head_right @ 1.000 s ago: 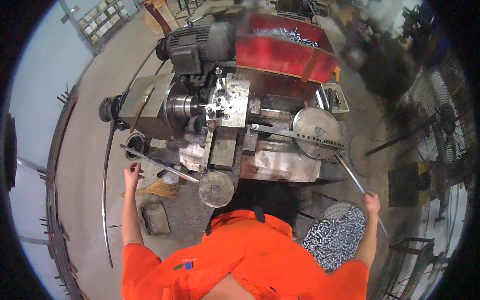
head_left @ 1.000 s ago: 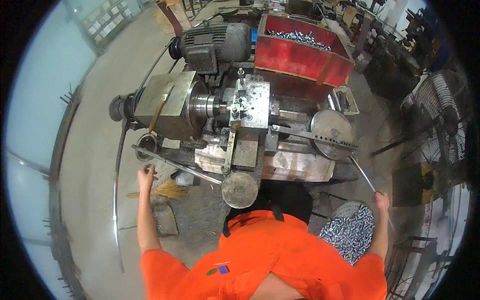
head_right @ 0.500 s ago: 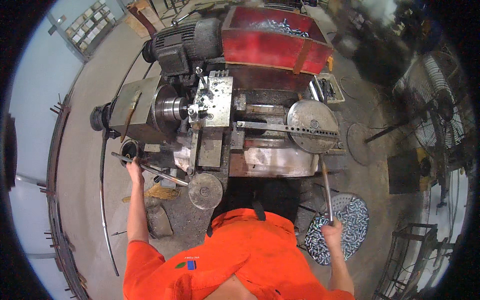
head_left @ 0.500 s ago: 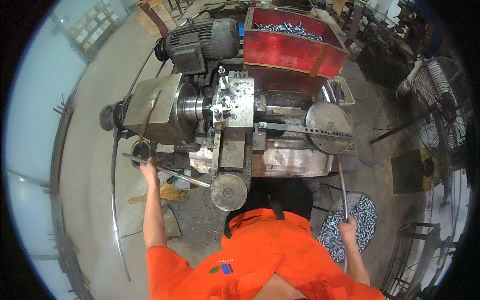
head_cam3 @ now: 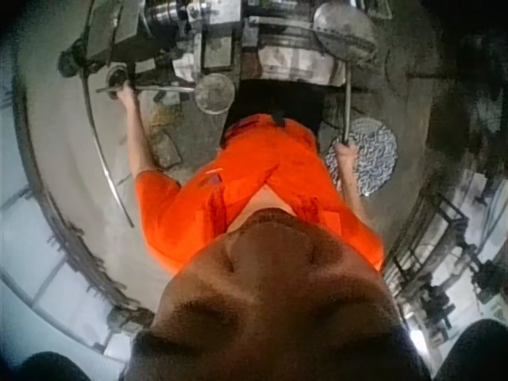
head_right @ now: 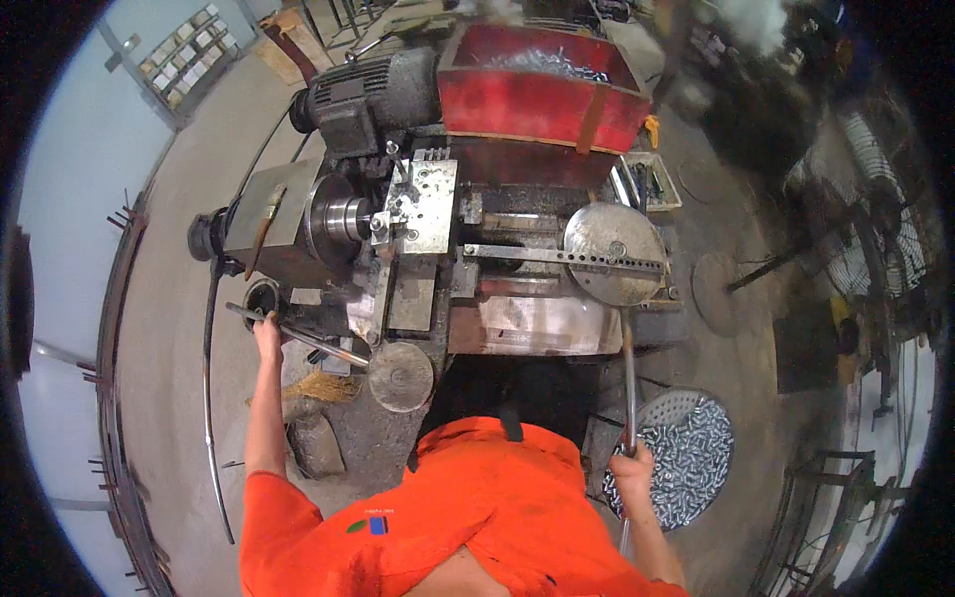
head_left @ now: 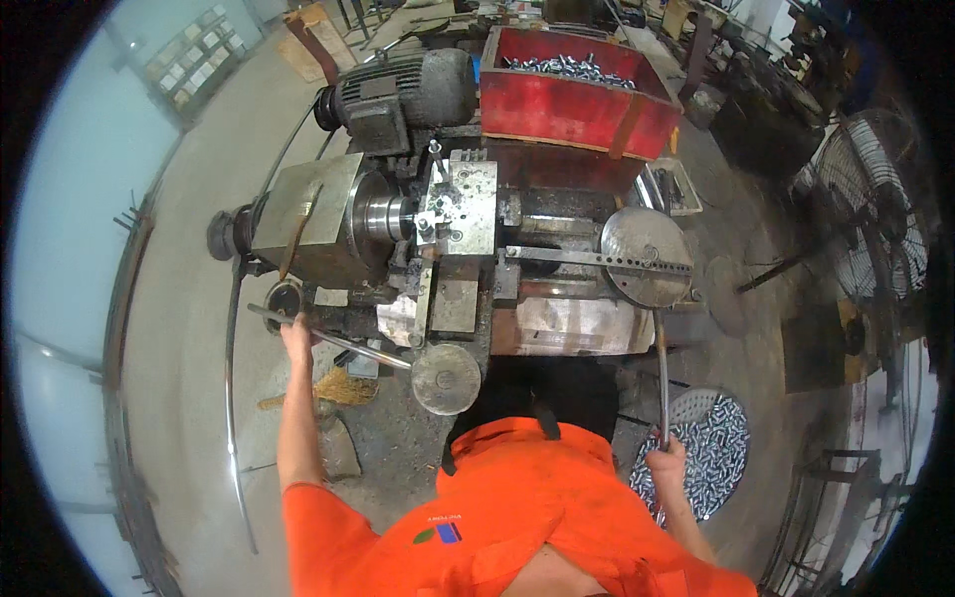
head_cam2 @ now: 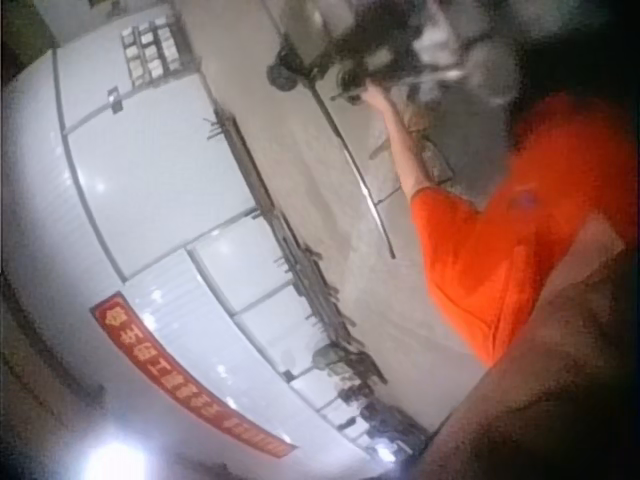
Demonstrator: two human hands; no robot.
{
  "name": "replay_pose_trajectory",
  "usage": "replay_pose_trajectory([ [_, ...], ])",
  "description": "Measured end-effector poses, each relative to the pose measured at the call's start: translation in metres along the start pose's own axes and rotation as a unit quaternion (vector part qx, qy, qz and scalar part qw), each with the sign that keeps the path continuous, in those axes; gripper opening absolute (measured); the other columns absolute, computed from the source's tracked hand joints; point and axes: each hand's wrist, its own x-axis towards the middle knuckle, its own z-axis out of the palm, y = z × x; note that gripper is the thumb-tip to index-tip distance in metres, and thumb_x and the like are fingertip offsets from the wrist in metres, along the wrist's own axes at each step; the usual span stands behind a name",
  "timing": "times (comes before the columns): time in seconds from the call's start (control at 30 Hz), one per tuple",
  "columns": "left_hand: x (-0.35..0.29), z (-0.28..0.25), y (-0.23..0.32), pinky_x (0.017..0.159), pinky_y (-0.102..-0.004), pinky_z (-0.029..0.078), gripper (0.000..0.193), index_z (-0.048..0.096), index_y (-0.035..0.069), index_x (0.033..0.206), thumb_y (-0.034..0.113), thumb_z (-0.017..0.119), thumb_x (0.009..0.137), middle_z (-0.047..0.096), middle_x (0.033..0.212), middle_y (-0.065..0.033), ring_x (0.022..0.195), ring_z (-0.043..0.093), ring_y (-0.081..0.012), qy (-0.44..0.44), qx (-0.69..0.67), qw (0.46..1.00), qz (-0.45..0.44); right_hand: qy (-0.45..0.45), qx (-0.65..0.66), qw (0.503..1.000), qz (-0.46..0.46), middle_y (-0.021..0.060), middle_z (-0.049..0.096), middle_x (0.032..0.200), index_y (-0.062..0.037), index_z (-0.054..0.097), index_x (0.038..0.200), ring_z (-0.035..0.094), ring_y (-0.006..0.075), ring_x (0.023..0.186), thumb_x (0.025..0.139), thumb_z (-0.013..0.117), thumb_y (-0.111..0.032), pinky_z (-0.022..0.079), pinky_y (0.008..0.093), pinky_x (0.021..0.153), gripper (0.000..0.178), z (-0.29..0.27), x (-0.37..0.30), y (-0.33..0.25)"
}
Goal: The person operates a metal turning lathe, repeatedly inserting small metal parts into the chuck, engaging the machine with a lever, and removing finished parts into a perforated metal basket. The cycle is repeated continuously throughout the clip.
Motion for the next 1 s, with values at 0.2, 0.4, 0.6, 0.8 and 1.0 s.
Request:
replay_pose_trajectory([
  [0.2,-0.025,-0.004,0.036,0.041,-0.0330,0.053,0.029,0.054,-0.007,0.085,0.022,0.054,0.083,0.061,0.065,-0.0160,0.051,0.063,-0.0243,-0.032,0.065,0.995,-0.062,0.085,-0.241,0.966,-0.045,0.0186,0.059,0.066,-0.0004,0.053,0.122,0.056,0.0284,0.056,0.058,0.059,-0.012,0.045,0.0390,0.055,0.065,-0.055,0.054,0.019],
  [0.4,-0.010,0.000,0.012,0.045,-0.0315,0.054,0.026,0.057,-0.001,0.089,0.023,0.053,0.081,0.059,0.068,-0.0088,0.051,0.061,-0.0198,-0.060,0.060,0.995,-0.044,0.133,-0.516,0.836,-0.136,0.0215,0.063,0.089,-0.0025,0.052,0.121,0.059,0.0395,0.083,0.060,0.066,-0.022,0.047,0.0491,0.075,0.065,-0.155,0.193,0.026],
  [0.6,-0.007,-0.010,0.010,0.050,-0.0336,0.054,0.047,0.052,-0.008,0.094,0.039,0.056,0.085,0.060,0.071,-0.0129,0.054,0.063,-0.0253,-0.141,-0.001,0.987,-0.078,0.285,-0.569,0.762,-0.121,0.0183,0.057,0.112,-0.0081,0.049,0.125,0.056,0.0337,0.100,0.063,0.064,-0.018,0.045,0.0434,0.086,0.064,-0.150,0.266,-0.018],
  [0.8,0.026,-0.066,-0.095,0.069,-0.0348,0.049,0.044,0.056,0.002,0.110,0.041,0.053,0.090,0.066,0.089,-0.0116,0.074,0.064,-0.0225,-0.136,0.143,0.977,-0.077,0.339,-0.535,0.753,-0.180,0.0183,0.056,0.112,0.0009,0.045,0.126,0.052,0.0341,0.103,0.063,0.057,-0.015,0.038,0.0422,0.094,0.065,-0.134,0.262,-0.005],
  [1.0,-0.016,-0.011,-0.102,0.070,-0.0460,0.050,0.058,0.063,0.001,0.098,0.055,0.055,0.079,0.066,0.086,-0.0206,0.080,0.064,-0.0376,-0.230,0.635,0.716,0.179,0.333,-0.531,0.757,-0.184,0.0186,0.059,0.097,0.0019,0.052,0.111,0.054,0.0360,0.092,0.063,0.052,-0.016,0.040,0.0430,0.087,0.052,-0.133,0.247,-0.004],
])
